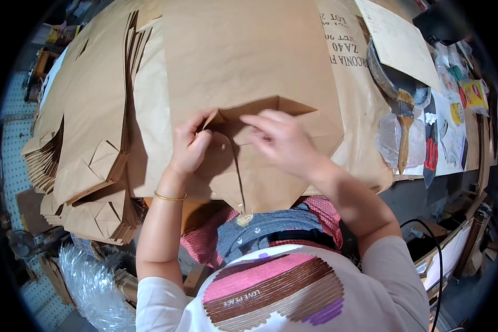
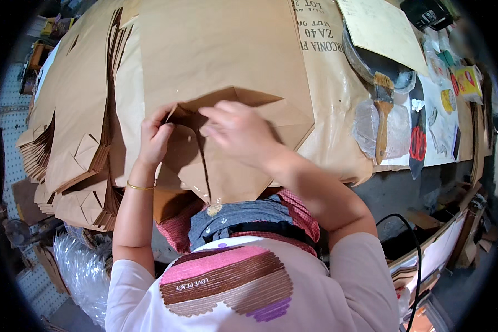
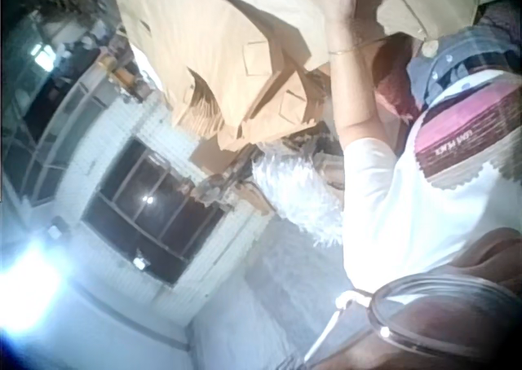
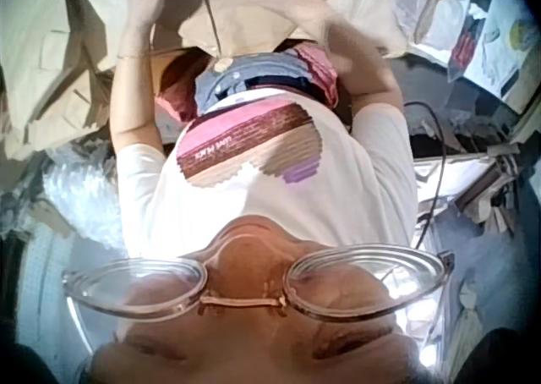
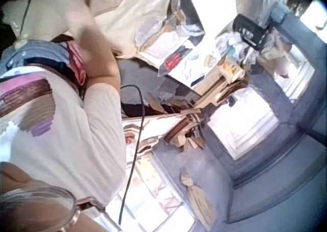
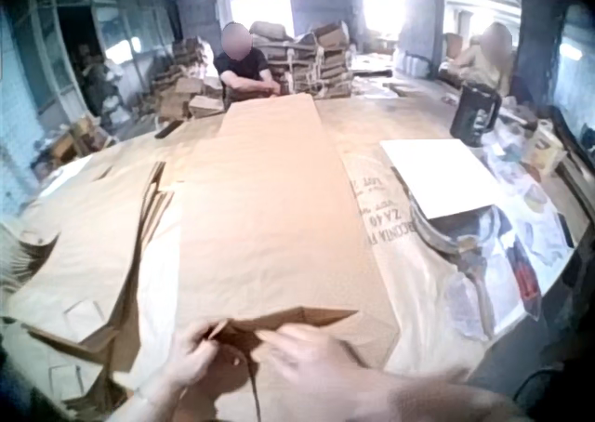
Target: The person repeatedly folds flat brown paper sheets into envelope shapes, applies a liquid adhesive with a brush to the flaps, and presses them closed. The finished envelopes are stacked on the table. The process is repeated continuously throughout the clip.
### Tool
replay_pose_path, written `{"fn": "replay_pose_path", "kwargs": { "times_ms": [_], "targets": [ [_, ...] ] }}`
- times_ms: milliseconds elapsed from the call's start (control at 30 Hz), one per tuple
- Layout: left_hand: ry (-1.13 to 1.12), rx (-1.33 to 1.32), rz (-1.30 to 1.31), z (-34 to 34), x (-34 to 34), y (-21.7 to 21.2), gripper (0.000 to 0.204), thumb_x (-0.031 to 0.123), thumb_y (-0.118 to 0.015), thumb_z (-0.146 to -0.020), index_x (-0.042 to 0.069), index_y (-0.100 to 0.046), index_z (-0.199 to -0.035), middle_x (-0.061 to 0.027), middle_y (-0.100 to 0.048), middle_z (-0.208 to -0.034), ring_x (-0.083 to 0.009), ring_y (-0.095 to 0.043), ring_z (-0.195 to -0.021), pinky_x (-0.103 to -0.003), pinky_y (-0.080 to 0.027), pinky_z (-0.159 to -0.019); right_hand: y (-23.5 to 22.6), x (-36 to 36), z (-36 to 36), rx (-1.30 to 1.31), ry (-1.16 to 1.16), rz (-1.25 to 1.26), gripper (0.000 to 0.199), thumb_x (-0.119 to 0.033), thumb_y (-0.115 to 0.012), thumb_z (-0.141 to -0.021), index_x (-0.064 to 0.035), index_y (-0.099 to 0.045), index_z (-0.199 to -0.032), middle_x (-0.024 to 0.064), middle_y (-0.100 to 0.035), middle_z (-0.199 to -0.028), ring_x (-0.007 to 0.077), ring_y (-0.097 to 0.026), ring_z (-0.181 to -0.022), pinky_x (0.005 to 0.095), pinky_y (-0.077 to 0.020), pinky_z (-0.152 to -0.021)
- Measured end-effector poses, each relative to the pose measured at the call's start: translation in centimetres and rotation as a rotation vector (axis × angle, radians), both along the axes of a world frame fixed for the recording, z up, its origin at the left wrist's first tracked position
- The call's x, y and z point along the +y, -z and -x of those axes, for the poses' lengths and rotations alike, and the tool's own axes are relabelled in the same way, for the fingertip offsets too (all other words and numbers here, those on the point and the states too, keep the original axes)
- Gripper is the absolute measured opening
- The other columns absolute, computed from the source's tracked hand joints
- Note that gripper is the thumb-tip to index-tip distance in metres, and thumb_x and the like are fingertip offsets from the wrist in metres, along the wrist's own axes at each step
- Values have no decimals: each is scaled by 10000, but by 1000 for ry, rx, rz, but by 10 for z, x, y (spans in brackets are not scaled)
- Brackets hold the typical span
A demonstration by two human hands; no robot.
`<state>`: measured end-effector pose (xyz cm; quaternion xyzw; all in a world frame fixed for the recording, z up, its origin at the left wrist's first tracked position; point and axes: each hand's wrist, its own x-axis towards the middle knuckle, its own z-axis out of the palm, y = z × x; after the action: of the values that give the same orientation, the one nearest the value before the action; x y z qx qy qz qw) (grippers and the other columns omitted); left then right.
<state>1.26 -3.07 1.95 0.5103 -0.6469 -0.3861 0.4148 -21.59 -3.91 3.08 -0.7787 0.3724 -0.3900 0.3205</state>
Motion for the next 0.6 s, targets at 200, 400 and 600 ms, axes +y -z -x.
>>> {"fn": "replay_pose_path", "kwargs": {
  "times_ms": [200, 400, 600],
  "targets": [
    [-122, -7, -378, 10, -32, -22, 331, 39, -445, -803, -57, -665, -1030, -166, -698, -896, -250, -662, -848, -351, -512, -748, 7, 4, -57, -3, 94, -17, 217, -137, -700, -804, -9, -558, -702, 118, -571, -628, 284, -587, -570, 379, -460, -521],
    [-87, -374, -261, 27, -76, 12, 205, 114, -627, -763, -54, -650, -879, -91, -646, -766, -165, -603, -736, -287, -491, -644, -8, 14, -43, 316, 71, 193, 165, -135, -688, -771, -36, -571, -710, 117, -610, -716, 290, -618, -679, 407, -495, -597],
    [-56, -141, -407, 17, -78, -3, 176, 98, -680, -781, -18, -608, -892, -90, -640, -772, -161, -598, -734, -296, -493, -644, -44, -71, -10, 468, -172, 598, 107, -129, -692, -693, -59, -628, -743, 100, -598, -774, 306, -611, -750, 406, -501, -628]
  ]
}}
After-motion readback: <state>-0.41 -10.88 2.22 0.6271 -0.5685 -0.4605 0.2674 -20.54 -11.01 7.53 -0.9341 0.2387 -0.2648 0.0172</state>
